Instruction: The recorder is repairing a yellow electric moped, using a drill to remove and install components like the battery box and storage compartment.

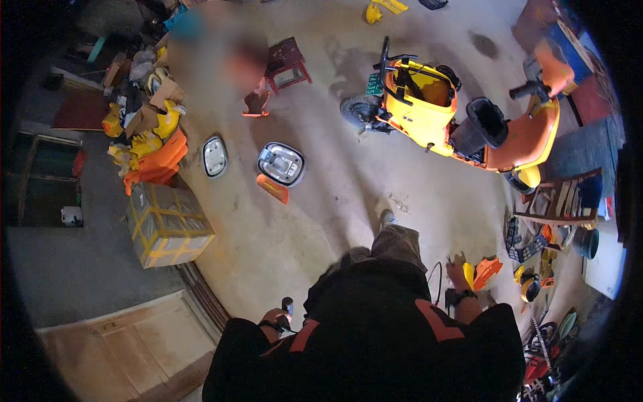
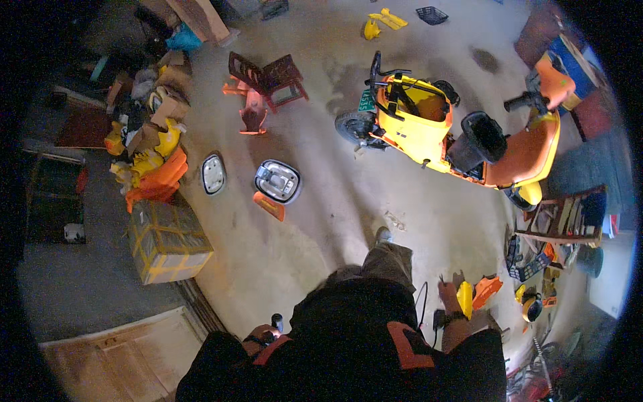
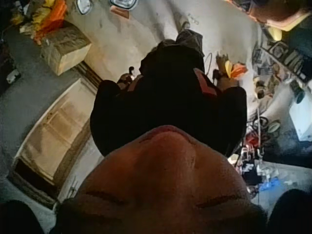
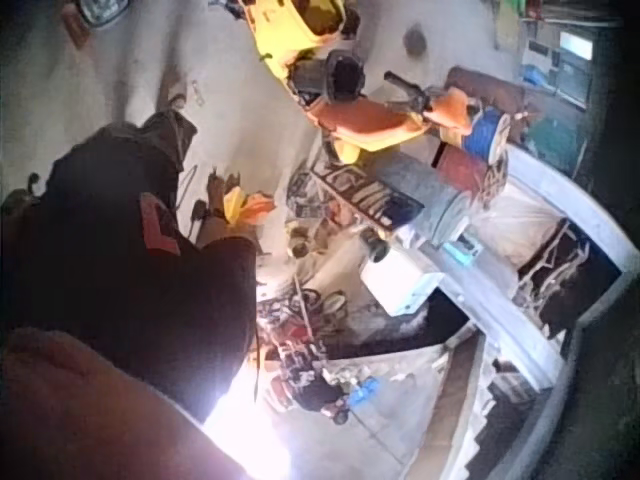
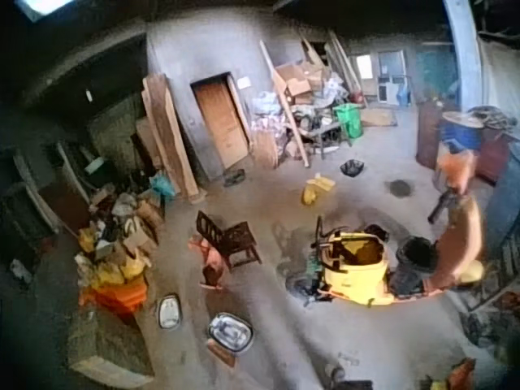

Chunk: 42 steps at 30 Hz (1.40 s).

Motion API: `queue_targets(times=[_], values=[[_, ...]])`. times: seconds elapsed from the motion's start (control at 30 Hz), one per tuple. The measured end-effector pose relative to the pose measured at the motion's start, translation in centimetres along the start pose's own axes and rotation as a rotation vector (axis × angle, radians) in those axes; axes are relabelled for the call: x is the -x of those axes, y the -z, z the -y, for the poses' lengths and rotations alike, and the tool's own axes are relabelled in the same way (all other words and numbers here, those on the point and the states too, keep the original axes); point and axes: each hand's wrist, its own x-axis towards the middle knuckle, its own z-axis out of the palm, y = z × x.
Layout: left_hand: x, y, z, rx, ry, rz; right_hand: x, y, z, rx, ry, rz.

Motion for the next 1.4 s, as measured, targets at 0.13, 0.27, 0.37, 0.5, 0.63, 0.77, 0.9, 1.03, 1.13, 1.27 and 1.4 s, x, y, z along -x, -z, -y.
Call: queue_targets(times=[0.13,0.27,0.37,0.5,0.63,0.77,0.9,1.03,1.13,1.27,1.4], values=[[-3.8,5.9,-3.7,0.17,0.071,0.009,-11.9,2.2,15.2,0.026,-0.024,0.125],[-11.8,11.4,-7.8,0.625,0.714,-0.027,-20.7,4.2,26.2,0.192,0.159,0.081],[-16.3,12.9,-4.8,1.131,0.818,-0.136,-25.1,5.2,34.8,0.304,0.273,0.127],[-22.4,24.7,-6.6,0.768,0.634,-0.047,-30.1,4.5,42.1,0.428,0.229,0.161],[-31.3,33.1,1.8,0.406,0.274,-0.099,-32.5,6.4,38.4,0.438,-0.073,0.344],[-34.6,40.9,9.0,0.128,0.39,-0.063,-28.7,1.4,54.7,0.19,-0.277,0.59],[-45.8,56.3,4.4,-0.031,0.73,-0.209,-28.0,2.1,59.2,0.072,-0.353,0.43],[-54.6,70.1,-2.4,-0.211,0.56,-0.27,-30.7,-0.2,60.4,-0.068,-0.577,0.452],[-60.2,77.7,-7.7,-0.252,0.393,-0.389,-34.4,-2.2,62.7,-0.141,-0.611,0.465],[-69.8,85.4,-11.4,-0.348,0.166,-0.427,-40.9,-4.3,67.4,-0.261,-0.575,0.471],[-81.3,90.6,-12.7,-0.557,0.113,-0.406,-45.7,-5.2,71.8,-0.532,-0.538,0.475]])
